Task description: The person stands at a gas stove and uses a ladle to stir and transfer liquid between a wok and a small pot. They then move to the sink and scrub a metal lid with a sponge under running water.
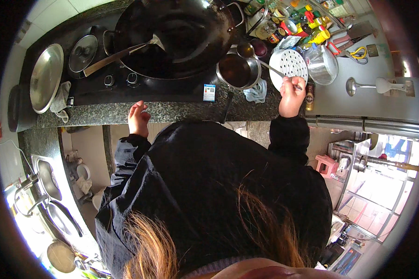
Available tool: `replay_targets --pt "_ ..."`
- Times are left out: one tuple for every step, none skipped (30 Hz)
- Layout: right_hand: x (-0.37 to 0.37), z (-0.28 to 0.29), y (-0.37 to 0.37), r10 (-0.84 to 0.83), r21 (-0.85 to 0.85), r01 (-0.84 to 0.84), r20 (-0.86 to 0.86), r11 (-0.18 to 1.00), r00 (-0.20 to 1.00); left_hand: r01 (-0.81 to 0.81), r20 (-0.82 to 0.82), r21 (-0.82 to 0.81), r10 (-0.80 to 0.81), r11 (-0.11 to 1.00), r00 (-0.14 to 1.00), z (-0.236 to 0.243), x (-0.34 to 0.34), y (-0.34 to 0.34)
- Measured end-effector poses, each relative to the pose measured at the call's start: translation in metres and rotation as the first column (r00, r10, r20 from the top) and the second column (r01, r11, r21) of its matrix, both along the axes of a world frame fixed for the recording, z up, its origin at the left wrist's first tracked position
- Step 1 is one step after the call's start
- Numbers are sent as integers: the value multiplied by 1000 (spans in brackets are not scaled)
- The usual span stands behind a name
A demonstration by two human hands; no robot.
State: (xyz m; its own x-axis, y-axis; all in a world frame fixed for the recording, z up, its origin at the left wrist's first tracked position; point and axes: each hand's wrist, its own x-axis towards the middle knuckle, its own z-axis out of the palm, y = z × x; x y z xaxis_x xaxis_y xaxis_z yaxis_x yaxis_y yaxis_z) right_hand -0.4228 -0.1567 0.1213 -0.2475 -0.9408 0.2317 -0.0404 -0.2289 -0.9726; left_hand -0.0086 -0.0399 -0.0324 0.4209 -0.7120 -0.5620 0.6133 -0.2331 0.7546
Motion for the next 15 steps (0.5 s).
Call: replay_targets --pt "-5 -9 4 -10 15 11 -81 1000 997 1 0 -15 -1 1000 1000 -1 -1 -1" --pt "-7 -20 6 -26 31 29 -110 999 994 2 1 -30 -2 1000 1000 -1 -1 -3" --pt "-8 -30 8 -36 23 42 -198 999 980 -8 -9 -22 8 1000 1000 -2 -1 -3" --pt "-8 -40 11 -2 -16 -2 -269 1000 963 11 4 -31 -11 999 1000 -2 -1 -4" --pt "-8 -48 14 8 -33 -20 -327 999 945 21 6 -16 -21 1000 1000 -1 -2 -4" --pt "-7 -54 15 45 -16 -54 -349 998 936 26 3 11 -26 1000 1000 -1 -2 -4" --pt "-7 -58 17 59 -40 -87 -468 995 882 40 7 0 -40 999 999 0 -2 -4" --pt "-8 -60 18 106 -41 -150 -528 988 843 48 7 2 -48 999 999 1 -2 -3" --pt "-10 -61 19 145 -70 -225 -575 972 805 48 -5 25 -47 999 999 2 -2 -2" --pt "-11 -61 20 142 -80 -264 -678 961 721 48 12 5 -48 999 999 3 -2 -1" --pt "-14 -61 21 128 -109 -326 -770 939 625 42 17 6 -43 999 999 4 -2 0" --pt "-17 -61 21 113 -104 -370 -848 923 519 38 19 9 -38 999 999 4 -2 1" --pt "-19 -62 21 101 -123 -371 -843 920 529 32 20 6 -32 999 999 4 -2 1" --pt "-22 -63 20 99 -118 -354 -837 928 538 25 18 5 -25 1000 1000 4 -2 1" --pt "-25 -63 19 109 -89 -329 -836 940 538 17 16 4 -17 1000 1000 3 -2 2"
